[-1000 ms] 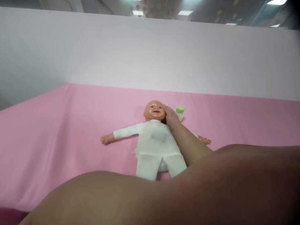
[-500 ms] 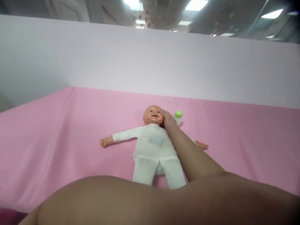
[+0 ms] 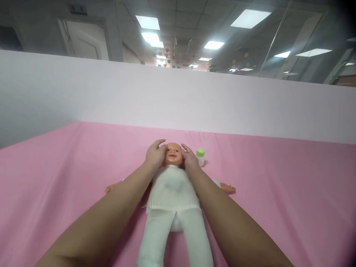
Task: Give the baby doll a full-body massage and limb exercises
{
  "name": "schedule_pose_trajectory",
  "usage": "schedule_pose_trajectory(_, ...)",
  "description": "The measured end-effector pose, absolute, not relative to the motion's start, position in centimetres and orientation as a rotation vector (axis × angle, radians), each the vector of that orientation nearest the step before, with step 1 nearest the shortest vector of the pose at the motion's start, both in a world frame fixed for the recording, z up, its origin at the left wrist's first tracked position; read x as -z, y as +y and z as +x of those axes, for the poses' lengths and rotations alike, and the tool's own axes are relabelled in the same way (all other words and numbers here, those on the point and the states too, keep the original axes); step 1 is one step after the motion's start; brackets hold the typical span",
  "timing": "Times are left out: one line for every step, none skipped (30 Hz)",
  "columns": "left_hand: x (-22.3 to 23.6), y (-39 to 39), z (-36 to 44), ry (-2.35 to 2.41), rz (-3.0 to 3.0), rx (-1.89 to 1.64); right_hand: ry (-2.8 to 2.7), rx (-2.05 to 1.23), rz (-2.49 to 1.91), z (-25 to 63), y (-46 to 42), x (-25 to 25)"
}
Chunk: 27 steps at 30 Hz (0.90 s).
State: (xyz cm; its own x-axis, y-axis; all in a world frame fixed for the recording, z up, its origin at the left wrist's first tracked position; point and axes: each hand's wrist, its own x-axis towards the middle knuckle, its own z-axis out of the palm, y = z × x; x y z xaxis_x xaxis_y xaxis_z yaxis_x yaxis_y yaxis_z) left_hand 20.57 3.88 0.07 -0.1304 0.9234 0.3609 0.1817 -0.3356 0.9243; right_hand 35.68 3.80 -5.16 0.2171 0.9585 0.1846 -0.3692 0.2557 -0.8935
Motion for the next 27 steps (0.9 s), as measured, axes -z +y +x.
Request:
schedule_pose_trajectory(0.7, 4.5, 20.5, 1.226, 1.464, -1.490, -0.885, -1.094, -0.844, 35.7, 3.9, 5.1)
schedule_pose_trajectory(1.3, 5.0, 20.5, 1.193, 1.426, -1.462, -0.886, -1.102, -0.853, 35.7, 3.9, 5.1)
schedule_pose_trajectory(1.8, 5.2, 20.6, 1.162, 1.395, -1.439, -0.889, -1.107, -0.862, 35.7, 3.8, 4.9)
schedule_pose_trajectory(2.0, 5.3, 20.8, 1.133, 1.369, -1.424, -0.895, -1.107, -0.873, 35.6, 3.6, 4.7)
schedule_pose_trajectory(2.2, 5.2, 20.9, 1.109, 1.350, -1.414, -0.902, -1.103, -0.886, 35.6, 3.4, 4.5)
schedule_pose_trajectory(2.2, 5.1, 21.1, 1.089, 1.335, -1.407, -0.911, -1.096, -0.900, 35.6, 3.1, 4.3)
schedule_pose_trajectory(2.2, 5.0, 21.2, 1.071, 1.326, -1.402, -0.921, -1.086, -0.917, 35.6, 2.8, 4.0)
schedule_pose_trajectory(2.1, 4.8, 21.3, 1.055, 1.320, -1.398, -0.930, -1.074, -0.936, 35.6, 2.5, 3.8)
schedule_pose_trajectory(2.0, 4.6, 21.3, 1.040, 1.316, -1.394, -0.936, -1.060, -0.956, 35.6, 2.3, 3.7)
schedule_pose_trajectory(2.0, 4.5, 21.3, 1.025, 1.312, -1.392, -0.939, -1.046, -0.976, 35.6, 2.1, 3.5)
schedule_pose_trajectory(1.9, 4.4, 21.3, 1.012, 1.306, -1.390, -0.941, -1.032, -0.993, 35.6, 2.0, 3.4)
schedule_pose_trajectory(1.9, 4.4, 21.3, 1.001, 1.294, -1.392, -0.943, -1.019, -1.006, 35.6, 2.0, 3.4)
schedule_pose_trajectory(2.0, 4.4, 21.3, 0.989, 1.277, -1.393, -0.944, -1.008, -1.013, 35.6, 2.0, 3.4)
schedule_pose_trajectory(2.1, 4.4, 21.3, 0.976, 1.254, -1.394, -0.944, -1.002, -1.012, 35.6, 2.1, 3.4)
schedule_pose_trajectory(2.2, 4.5, 21.3, 0.961, 1.227, -1.395, -0.944, -0.999, -1.004, 35.5, 2.2, 3.5)
schedule_pose_trajectory(2.2, 4.5, 21.3, 0.943, 1.198, -1.394, -0.942, -1.000, -0.991, 35.5, 2.4, 3.6)
schedule_pose_trajectory(2.3, 4.5, 21.3, 0.921, 1.169, -1.390, -0.940, -1.004, -0.972, 35.5, 2.6, 3.8)
schedule_pose_trajectory(2.3, 4.5, 21.2, 0.899, 1.141, -1.385, -0.938, -1.013, -0.951, 35.5, 2.7, 4.0)
schedule_pose_trajectory(2.3, 4.5, 21.1, 0.876, 1.113, -1.378, -0.937, -1.023, -0.928, 35.6, 2.9, 4.2)
schedule_pose_trajectory(2.3, 4.5, 21.0, 0.856, 1.087, -1.370, -0.938, -1.036, -0.907, 35.6, 3.0, 4.4)
schedule_pose_trajectory(2.3, 4.4, 20.9, 0.838, 1.064, -1.362, -0.938, -1.049, -0.888, 35.7, 3.1, 4.6)
schedule_pose_trajectory(2.2, 4.3, 20.8, 0.824, 1.043, -1.355, -0.938, -1.061, -0.874, 35.8, 3.1, 4.8)
schedule_pose_trajectory(2.2, 4.2, 20.7, 0.812, 1.025, -1.350, -0.938, -1.071, -0.865, 35.9, 3.1, 4.9)
schedule_pose_trajectory(2.2, 4.1, 20.7, 0.802, 1.012, -1.346, -0.937, -1.079, -0.859, 36.0, 3.0, 4.9)
schedule_pose_trajectory(2.1, 3.9, 20.7, 0.794, 1.003, -1.346, -0.938, -1.085, -0.857, 36.0, 3.0, 5.0)
schedule_pose_trajectory(2.1, 3.8, 20.6, 0.786, 1.000, -1.345, -0.940, -1.091, -0.855, 36.0, 2.9, 4.9)
schedule_pose_trajectory(2.0, 3.7, 20.6, 0.777, 1.002, -1.344, -0.944, -1.095, -0.855, 36.0, 2.8, 4.9)
